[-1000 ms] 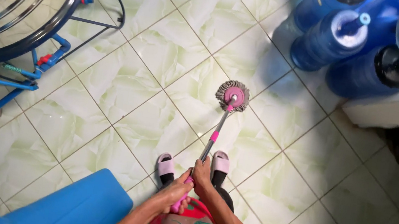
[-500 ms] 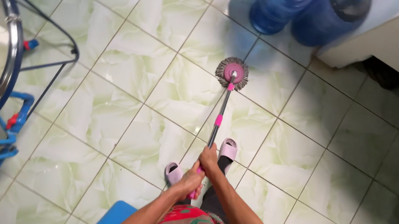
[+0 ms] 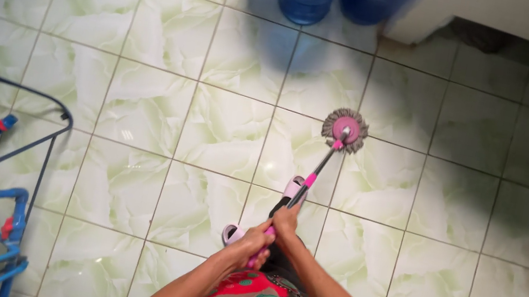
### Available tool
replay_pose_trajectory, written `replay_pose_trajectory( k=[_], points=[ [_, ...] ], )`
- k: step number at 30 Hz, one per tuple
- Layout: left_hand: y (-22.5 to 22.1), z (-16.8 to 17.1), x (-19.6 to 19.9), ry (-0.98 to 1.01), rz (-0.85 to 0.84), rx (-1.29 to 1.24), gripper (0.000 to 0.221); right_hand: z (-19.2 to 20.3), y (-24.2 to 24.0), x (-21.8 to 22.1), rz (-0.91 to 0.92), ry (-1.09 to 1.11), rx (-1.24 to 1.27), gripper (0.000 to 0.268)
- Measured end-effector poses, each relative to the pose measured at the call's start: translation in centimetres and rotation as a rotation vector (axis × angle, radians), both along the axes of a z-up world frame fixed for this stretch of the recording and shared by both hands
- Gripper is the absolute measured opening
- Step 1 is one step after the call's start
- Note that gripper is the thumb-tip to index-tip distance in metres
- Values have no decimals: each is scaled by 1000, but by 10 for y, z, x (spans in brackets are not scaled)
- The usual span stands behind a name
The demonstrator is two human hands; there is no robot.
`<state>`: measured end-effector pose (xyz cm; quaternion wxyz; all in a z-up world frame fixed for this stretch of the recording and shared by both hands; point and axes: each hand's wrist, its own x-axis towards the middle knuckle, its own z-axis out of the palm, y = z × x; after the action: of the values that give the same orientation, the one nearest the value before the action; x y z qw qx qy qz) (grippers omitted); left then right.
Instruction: The person is mopping the tiled floor in a water production area, moving between filtration equipment and storage tanks.
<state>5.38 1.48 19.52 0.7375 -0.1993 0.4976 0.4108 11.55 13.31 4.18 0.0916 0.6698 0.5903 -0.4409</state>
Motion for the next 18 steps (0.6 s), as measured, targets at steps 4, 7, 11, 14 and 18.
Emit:
replay_pose_trajectory(
  k=[4, 7, 11, 14, 18],
  points=[
    [89, -7, -6, 64, -28, 23, 69, -13, 93, -6, 24, 7, 61, 44],
    [134, -12, -6, -3, 15, 58, 71, 26, 141, -11, -41, 51, 28, 40],
    [139, 16, -22, -64, 78, 236, 71, 8, 147, -3, -214, 319, -1, 25],
    [114, 64, -39, -93, 110, 225, 67, 27, 111, -8, -492, 532, -183, 16],
    [92, 113, -65, -76, 20, -38, 60, 78, 61, -19, -632, 535, -448, 15]
  ],
)
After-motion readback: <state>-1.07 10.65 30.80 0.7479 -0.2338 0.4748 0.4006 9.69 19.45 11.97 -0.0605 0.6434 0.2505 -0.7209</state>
